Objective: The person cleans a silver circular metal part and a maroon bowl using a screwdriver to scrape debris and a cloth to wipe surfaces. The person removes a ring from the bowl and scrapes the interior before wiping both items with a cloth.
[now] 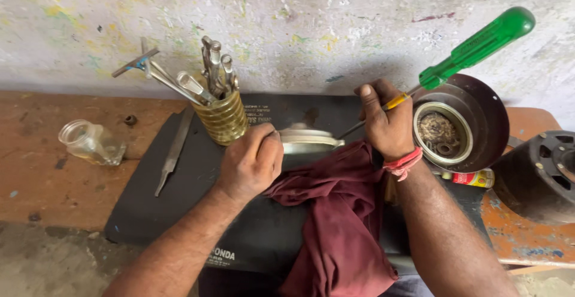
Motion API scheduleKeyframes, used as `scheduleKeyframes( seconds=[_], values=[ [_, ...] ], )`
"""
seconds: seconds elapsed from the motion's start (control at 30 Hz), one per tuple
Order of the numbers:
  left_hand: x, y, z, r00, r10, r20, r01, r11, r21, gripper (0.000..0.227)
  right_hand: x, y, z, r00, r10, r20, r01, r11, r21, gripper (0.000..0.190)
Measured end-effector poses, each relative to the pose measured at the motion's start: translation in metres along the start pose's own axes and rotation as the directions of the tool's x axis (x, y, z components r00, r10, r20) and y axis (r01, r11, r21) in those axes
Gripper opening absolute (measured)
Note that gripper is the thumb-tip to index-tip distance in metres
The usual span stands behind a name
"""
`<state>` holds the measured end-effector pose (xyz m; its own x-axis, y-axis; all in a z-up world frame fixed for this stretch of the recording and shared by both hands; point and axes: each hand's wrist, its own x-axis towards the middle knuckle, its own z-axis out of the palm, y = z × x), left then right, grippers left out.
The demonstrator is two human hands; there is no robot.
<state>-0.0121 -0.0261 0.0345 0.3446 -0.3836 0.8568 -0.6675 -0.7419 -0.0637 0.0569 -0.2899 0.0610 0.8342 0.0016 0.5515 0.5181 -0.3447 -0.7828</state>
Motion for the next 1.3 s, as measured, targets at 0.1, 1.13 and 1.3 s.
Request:
scheduleKeyframes(
  seconds=[0.1, 1.13, 1.3],
  values=[
    [0.003, -0.001, -0.007, 0.996, -0.027, 0.083, 0.025, 0.999, 0.03, 0.012, 0.0, -0.006, 0.005, 1.0, -0.004, -0.005, 0.004, 1.0, -0.021, 0.028],
    [0.015, 0.025, -0.042, 0.83, -0.536, 0.155, 0.557, 0.779, -0.289, 0.024, -0.005, -0.019, 0.017, 0.979, -0.05, 0.196, 0.123, 0.917, -0.379, 0.036],
    [0.02, 0.038, 0.009, 0.8, -0.55, 0.241, 0.6, 0.718, -0.353, 0.021, -0.007, -0.002, 0.022, 0.874, 0.137, 0.466, 0.173, 0.808, -0.563, 0.028]
  ],
)
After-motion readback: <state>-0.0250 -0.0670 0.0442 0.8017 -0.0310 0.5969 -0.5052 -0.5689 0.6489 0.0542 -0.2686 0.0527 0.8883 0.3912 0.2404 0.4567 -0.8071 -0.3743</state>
